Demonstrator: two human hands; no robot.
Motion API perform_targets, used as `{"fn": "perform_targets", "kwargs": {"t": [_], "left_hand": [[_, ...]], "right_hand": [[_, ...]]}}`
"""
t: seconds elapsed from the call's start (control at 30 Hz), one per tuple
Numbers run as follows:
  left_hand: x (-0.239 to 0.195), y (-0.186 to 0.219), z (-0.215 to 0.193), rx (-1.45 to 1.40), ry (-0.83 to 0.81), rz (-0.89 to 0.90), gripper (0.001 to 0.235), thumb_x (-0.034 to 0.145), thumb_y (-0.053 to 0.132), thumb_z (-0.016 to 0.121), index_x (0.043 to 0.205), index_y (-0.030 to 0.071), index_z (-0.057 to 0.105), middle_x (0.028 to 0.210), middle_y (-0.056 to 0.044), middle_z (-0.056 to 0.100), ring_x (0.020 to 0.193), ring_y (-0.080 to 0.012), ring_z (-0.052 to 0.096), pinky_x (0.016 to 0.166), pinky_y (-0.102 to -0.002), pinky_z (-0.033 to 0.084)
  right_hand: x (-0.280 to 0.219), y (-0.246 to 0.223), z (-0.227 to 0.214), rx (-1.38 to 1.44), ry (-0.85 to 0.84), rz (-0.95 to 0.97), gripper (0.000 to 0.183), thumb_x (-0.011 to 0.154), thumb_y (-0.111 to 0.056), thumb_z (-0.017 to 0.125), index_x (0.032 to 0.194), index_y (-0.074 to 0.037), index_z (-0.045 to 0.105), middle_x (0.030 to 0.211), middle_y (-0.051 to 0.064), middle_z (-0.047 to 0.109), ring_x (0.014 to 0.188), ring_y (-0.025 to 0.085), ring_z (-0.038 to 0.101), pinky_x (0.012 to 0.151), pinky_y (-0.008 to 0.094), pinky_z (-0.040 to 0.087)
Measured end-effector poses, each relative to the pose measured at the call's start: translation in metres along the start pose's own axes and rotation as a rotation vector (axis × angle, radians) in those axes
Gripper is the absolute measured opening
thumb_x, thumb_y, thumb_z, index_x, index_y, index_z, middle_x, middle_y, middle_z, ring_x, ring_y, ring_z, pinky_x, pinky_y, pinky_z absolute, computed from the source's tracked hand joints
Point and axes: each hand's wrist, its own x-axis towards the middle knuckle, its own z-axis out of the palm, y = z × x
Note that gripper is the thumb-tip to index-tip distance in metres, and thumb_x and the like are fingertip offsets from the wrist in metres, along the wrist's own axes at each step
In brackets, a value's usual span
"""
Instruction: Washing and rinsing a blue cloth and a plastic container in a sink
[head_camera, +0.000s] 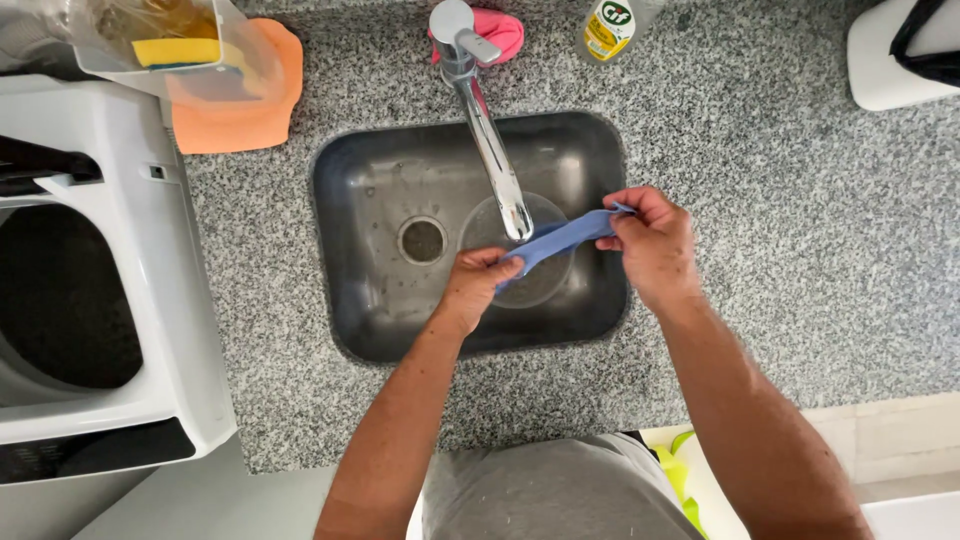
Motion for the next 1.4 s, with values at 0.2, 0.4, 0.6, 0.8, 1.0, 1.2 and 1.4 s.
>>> {"fn": "perform_targets", "kwargs": {"t": [0.2,0.4,0.6,0.8,1.0,1.2,1.4], "left_hand": [[-0.017,0.022,0.009,-0.090,0.078,-0.130,0.016,0.079,0.014,0.087,0.085,0.002,0.077,0.067,-0.006,0.071,0.058,-0.0119,0.068,0.050,-0.023,0.055],[-0.008,0.005,0.006,-0.085,0.130,-0.165,0.015,0.084,0.021,0.083,0.087,0.007,0.078,0.069,-0.002,0.070,0.061,-0.0105,0.067,0.051,-0.023,0.055],[0.013,-0.033,-0.012,-0.111,0.149,-0.152,0.016,0.086,0.022,0.083,0.085,0.008,0.078,0.068,-0.003,0.070,0.059,-0.0109,0.067,0.050,-0.022,0.055],[0.012,-0.031,-0.008,-0.070,0.159,-0.127,0.018,0.086,0.023,0.084,0.084,0.006,0.078,0.067,-0.003,0.071,0.059,-0.0098,0.067,0.049,-0.022,0.054],[0.013,-0.040,-0.011,-0.022,0.165,-0.089,0.019,0.084,0.024,0.086,0.082,0.006,0.079,0.064,-0.002,0.070,0.055,-0.0071,0.064,0.046,-0.020,0.051],[-0.003,-0.011,-0.005,-0.039,0.218,-0.058,0.019,0.084,0.024,0.086,0.081,0.007,0.079,0.063,-0.001,0.070,0.055,-0.0049,0.061,0.048,-0.018,0.048],[-0.002,-0.002,-0.019,-0.012,0.236,-0.012,0.017,0.086,0.023,0.084,0.080,0.008,0.078,0.062,0.000,0.068,0.055,-0.0039,0.058,0.049,-0.017,0.045]], "right_hand": [[0.006,0.058,0.028,-0.319,-0.084,0.033,0.028,0.088,-0.003,0.063,0.115,-0.005,0.072,0.093,0.020,0.072,0.067,0.022,0.072,0.056,0.029,0.064],[-0.018,0.083,0.044,-0.749,-0.125,-0.265,0.043,0.081,-0.017,0.075,0.123,-0.019,0.073,0.107,0.012,0.076,0.099,0.034,0.073,0.084,0.047,0.062],[-0.037,0.076,0.049,-0.584,-0.140,-0.360,0.020,0.081,-0.016,0.080,0.101,-0.019,0.080,0.084,0.006,0.073,0.075,0.027,0.074,0.057,0.035,0.062],[-0.035,0.076,0.052,-0.630,-0.114,-0.518,0.015,0.079,-0.017,0.084,0.092,-0.017,0.078,0.076,0.005,0.072,0.075,0.027,0.073,0.057,0.037,0.062],[-0.035,0.073,0.054,-0.571,-0.075,-0.420,0.007,0.077,-0.015,0.083,0.080,-0.018,0.077,0.067,0.002,0.071,0.066,0.022,0.072,0.056,0.036,0.059],[-0.030,0.073,0.045,-0.602,-0.039,-0.352,0.008,0.077,-0.014,0.080,0.076,-0.020,0.075,0.061,0.003,0.069,0.061,0.023,0.070,0.055,0.038,0.056],[0.000,0.073,0.022,-0.726,0.047,-0.347,0.005,0.082,-0.017,0.076,0.081,-0.022,0.075,0.067,0.007,0.070,0.068,0.029,0.071,0.062,0.044,0.056]]}}
